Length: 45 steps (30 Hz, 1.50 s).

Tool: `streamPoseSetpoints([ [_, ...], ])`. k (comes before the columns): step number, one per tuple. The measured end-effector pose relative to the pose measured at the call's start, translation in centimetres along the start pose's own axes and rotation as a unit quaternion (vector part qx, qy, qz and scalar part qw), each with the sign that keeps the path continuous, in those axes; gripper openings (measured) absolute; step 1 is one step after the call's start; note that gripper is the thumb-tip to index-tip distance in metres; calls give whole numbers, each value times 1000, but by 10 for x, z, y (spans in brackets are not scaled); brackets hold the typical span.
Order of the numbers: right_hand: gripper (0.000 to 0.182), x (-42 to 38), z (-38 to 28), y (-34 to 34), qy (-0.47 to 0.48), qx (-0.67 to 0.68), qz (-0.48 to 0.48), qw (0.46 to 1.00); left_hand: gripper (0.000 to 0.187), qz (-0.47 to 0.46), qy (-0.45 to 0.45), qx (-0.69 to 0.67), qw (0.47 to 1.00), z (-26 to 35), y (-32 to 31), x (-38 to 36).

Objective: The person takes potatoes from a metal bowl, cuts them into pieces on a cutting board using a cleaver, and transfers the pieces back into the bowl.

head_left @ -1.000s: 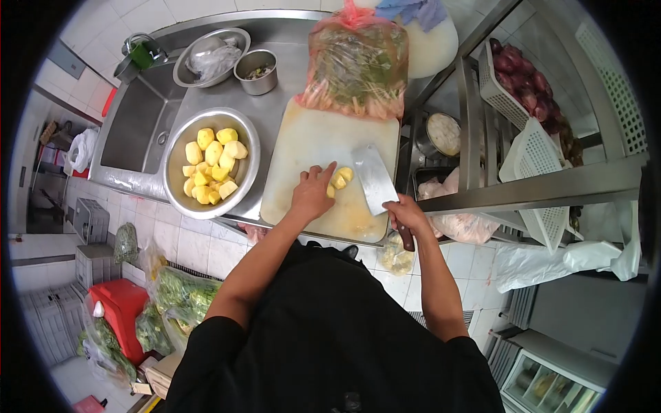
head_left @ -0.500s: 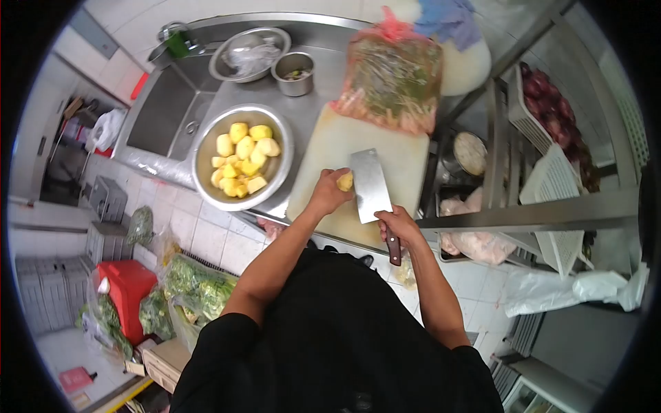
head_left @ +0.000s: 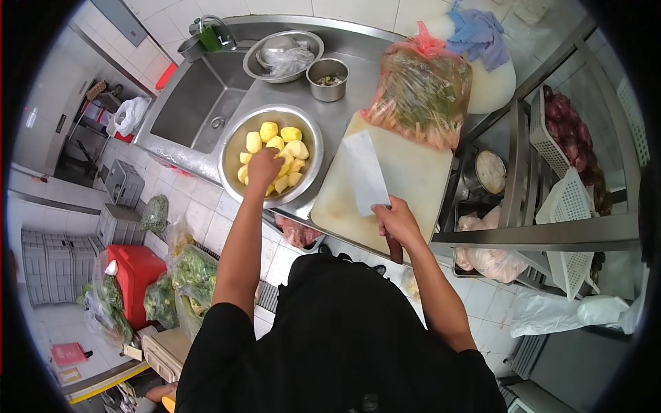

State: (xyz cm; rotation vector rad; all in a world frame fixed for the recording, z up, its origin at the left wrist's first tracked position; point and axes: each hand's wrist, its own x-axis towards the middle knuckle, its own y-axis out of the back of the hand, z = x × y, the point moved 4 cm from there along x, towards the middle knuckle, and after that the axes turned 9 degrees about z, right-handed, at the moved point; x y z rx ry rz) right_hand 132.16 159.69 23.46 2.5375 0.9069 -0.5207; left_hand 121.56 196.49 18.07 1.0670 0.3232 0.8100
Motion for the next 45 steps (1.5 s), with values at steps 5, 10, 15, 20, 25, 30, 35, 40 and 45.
streamPoseSetpoints([
  [5,18,-13,49,24,-41,27,43,998,29,-5,-11,227,974,42,-23,7],
  [10,19,-26,94,43,-69,76,86,991,36,-74,48,241,967,43,-23,17],
  [15,19,-41,113,65,-48,44,129,989,57,-94,123,180,972,35,12,27],
  [20,24,-51,120,86,5,-64,256,964,60,-72,-23,-68,995,89,33,-6],
  [25,37,-52,67,76,96,-229,281,927,52,-85,-235,-195,948,192,-74,-119],
  [30,34,-42,54,49,103,-317,238,912,51,-102,-239,-185,948,201,-110,-145],
  [35,33,-35,55,34,108,-340,207,911,42,-52,-211,-234,948,188,-86,-145],
  [40,24,-46,16,36,167,-327,244,898,30,-72,-231,-240,940,178,-95,-147],
  [45,22,-53,-14,38,195,-301,288,888,30,-77,-230,-239,940,179,-95,-148],
])
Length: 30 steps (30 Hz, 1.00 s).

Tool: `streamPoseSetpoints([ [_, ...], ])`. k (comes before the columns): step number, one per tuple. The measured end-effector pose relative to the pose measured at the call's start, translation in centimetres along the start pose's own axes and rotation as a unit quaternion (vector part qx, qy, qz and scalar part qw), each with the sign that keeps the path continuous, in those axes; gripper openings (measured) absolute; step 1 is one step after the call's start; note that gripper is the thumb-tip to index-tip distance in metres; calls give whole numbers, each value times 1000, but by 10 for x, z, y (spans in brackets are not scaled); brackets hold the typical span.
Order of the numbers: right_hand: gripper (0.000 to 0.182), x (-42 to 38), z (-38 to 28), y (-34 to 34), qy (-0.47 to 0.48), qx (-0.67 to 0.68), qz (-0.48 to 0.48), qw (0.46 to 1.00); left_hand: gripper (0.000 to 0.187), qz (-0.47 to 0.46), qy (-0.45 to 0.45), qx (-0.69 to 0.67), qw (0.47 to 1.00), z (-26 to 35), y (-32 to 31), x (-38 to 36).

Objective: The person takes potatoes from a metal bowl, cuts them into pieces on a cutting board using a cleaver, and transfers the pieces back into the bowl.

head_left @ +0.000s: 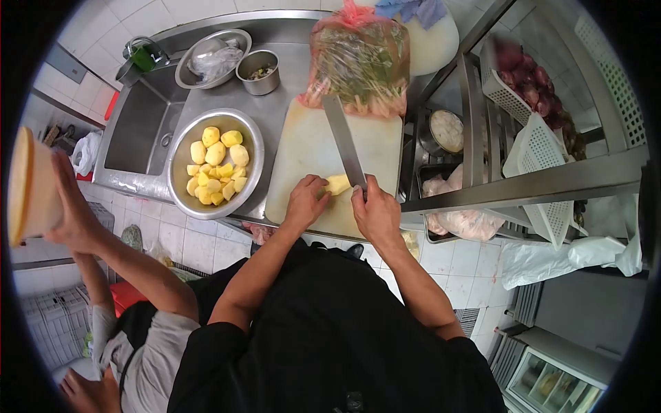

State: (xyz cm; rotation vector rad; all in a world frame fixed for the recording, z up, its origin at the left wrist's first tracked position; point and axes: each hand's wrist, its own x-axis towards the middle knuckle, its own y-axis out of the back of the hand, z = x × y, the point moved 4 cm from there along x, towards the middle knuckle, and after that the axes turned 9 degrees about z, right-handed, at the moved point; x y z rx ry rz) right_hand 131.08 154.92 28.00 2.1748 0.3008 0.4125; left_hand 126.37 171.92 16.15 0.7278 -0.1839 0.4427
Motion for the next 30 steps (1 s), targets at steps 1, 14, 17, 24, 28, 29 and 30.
streamPoseSetpoints([
  [1,22,1,3,-7,-13,-7,-18,1000,28,1,-4,4,1000,0,-1,0],
  [14,32,1,66,-67,-40,-55,-197,978,48,-3,8,26,1000,-1,-19,3],
  [17,34,-3,79,-69,-68,-13,-174,982,49,-6,3,66,998,9,-15,4],
  [24,34,-12,61,-45,-47,-13,-98,994,42,-23,21,96,995,9,-6,6],
  [28,27,-15,35,-35,22,-39,-96,994,32,58,74,5,996,0,14,-7],
  [29,27,-15,29,-33,22,-38,-97,994,29,83,78,-1,993,-1,19,-10],
  [30,25,-14,23,-30,29,-31,-89,995,29,84,79,1,993,0,23,-12],
])
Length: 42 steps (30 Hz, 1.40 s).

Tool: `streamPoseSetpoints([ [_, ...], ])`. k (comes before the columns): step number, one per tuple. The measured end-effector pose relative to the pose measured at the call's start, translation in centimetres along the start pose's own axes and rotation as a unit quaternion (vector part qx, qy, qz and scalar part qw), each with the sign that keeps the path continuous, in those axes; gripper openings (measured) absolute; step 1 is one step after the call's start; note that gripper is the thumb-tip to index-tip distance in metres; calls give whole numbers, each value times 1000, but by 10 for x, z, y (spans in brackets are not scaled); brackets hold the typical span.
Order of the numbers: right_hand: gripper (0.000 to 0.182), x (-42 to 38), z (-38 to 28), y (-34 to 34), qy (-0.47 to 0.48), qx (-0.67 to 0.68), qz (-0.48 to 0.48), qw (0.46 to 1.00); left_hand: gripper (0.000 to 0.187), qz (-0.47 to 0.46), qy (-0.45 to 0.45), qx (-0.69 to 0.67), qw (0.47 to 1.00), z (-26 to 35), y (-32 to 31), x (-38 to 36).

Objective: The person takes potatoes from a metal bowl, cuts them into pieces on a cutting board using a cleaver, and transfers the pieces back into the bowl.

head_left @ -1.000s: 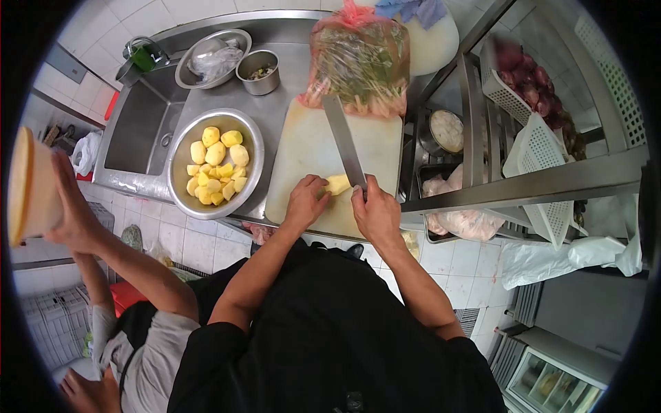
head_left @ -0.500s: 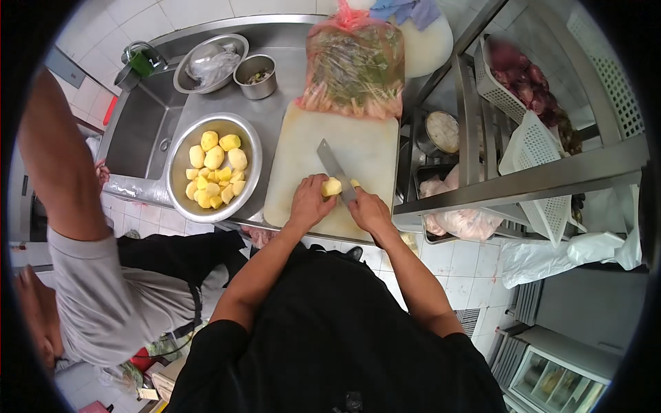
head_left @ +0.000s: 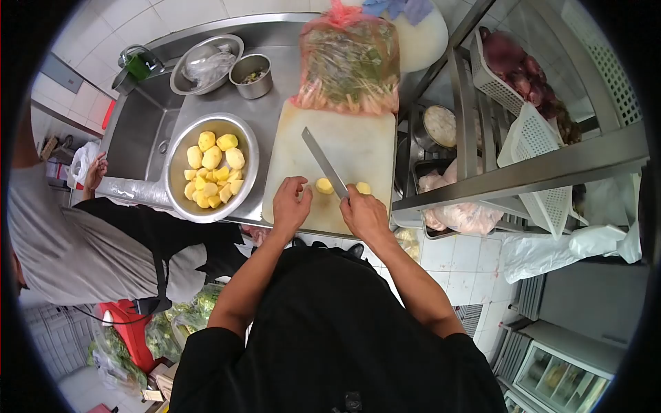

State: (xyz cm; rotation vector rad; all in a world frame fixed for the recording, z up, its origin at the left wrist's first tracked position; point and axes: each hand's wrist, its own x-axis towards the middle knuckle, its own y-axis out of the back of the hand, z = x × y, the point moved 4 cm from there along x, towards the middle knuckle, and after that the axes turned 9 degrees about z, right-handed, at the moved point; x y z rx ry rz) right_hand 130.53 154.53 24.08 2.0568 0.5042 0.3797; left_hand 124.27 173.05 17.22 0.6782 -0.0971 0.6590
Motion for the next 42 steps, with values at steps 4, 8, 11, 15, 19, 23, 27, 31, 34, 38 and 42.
streamPoseSetpoints([
  [4,25,5,-27,27,35,45,80,995,16,51,24,-29,998,7,15,-3],
  [8,25,11,-17,-3,11,22,23,999,13,65,43,-43,996,10,22,-3],
  [11,25,18,9,-46,-26,-61,-103,992,15,58,29,-35,997,10,19,-3],
  [15,27,14,19,-37,-43,-24,-111,993,29,5,27,-12,1000,5,2,-8],
  [19,30,7,30,-27,-90,54,-66,992,50,-4,-66,25,997,4,-16,-8],
  [23,32,1,43,-13,-159,119,-34,979,52,-9,-164,66,984,23,-29,1],
  [27,30,-5,81,-24,-203,226,56,951,44,-157,-161,189,956,12,-71,19],
  [31,29,-21,103,-11,-265,276,45,923,34,-59,-65,120,989,15,-36,50],
  [34,26,-43,123,0,-254,317,95,909,33,89,21,105,990,-4,31,74],
  [38,22,-62,138,15,-307,301,96,897,61,196,-35,241,950,-27,105,85],
  [42,24,-68,164,14,-322,288,106,896,50,34,-78,69,994,5,47,68],
])
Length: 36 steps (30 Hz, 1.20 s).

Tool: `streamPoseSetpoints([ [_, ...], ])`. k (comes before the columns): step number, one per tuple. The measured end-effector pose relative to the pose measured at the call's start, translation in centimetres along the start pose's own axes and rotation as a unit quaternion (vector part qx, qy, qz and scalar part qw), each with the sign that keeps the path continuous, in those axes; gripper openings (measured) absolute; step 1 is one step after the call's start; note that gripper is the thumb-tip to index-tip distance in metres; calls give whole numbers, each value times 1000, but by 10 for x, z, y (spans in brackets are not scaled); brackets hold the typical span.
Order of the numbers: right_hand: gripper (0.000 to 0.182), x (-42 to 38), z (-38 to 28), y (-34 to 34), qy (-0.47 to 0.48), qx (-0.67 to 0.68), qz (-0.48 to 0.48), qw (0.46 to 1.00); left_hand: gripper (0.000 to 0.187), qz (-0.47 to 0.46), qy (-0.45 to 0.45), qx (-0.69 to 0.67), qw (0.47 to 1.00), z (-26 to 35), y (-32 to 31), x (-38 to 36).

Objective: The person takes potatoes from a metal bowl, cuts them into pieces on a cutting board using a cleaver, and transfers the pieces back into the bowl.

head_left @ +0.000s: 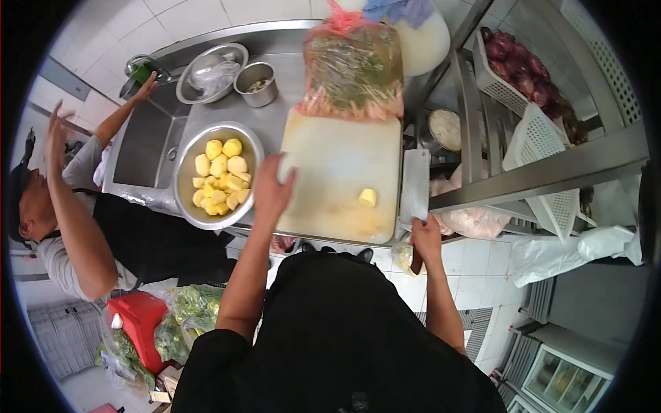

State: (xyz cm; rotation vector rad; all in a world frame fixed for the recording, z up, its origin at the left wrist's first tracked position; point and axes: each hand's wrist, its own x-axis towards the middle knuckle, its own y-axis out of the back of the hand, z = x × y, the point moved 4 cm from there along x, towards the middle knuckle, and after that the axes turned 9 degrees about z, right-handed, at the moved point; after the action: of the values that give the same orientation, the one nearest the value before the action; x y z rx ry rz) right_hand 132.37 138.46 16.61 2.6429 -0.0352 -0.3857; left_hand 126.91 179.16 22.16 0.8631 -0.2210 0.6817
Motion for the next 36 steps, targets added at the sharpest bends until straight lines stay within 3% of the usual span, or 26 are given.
streamPoseSetpoints([
  [4,24,5,-8,-14,13,10,-25,1000,55,-231,-79,-37,969,79,-89,-51],
  [6,24,1,-16,-22,26,16,-34,999,54,-272,-163,-18,948,92,-119,-68],
  [10,23,-7,-19,-31,26,-18,-57,998,52,-320,-128,-22,939,73,-144,-64],
  [12,24,-12,-12,-31,25,-1,-60,998,46,-265,-30,-43,963,62,-127,-54],
  [13,25,-13,-9,-30,23,10,-58,998,46,-265,-31,-36,963,56,-116,-50],
  [15,25,-16,-4,-25,13,7,-60,998,36,-93,41,-134,986,32,-69,-33],
  [17,25,-18,1,-17,-18,0,-62,998,29,24,47,-65,996,0,-16,-17],
  [19,23,-17,11,-14,-21,14,-60,998,31,118,102,-146,977,-40,29,-6],
  [21,23,-15,16,-12,-39,-5,-50,998,35,63,263,-135,953,-66,66,-1],
  [24,23,-14,2,-17,-23,-7,-60,998,40,45,273,-197,941,-76,74,-3],
  [25,24,-14,-2,-19,-13,-13,-60,998,43,35,250,-225,941,-71,63,-5],
  [29,26,-7,-9,-43,14,-39,-74,996,47,-69,177,-127,974,-29,-15,-28],
  [30,28,-8,-17,-50,59,-56,-79,994,47,-70,177,-132,973,-22,-32,-31],
  [32,29,-14,-30,-60,104,-76,-82,988,47,-63,-22,-23,998,-1,-54,-35],
  [33,30,-17,-35,-66,99,-108,-99,984,47,-61,-22,-26,998,-1,-59,-42],
  [35,31,-23,-52,-74,95,-140,-113,979,48,-147,-50,-44,987,1,-70,-64],
  [36,32,-29,-66,-75,117,-189,-121,967,44,-138,-58,-53,987,0,-67,-72],
])
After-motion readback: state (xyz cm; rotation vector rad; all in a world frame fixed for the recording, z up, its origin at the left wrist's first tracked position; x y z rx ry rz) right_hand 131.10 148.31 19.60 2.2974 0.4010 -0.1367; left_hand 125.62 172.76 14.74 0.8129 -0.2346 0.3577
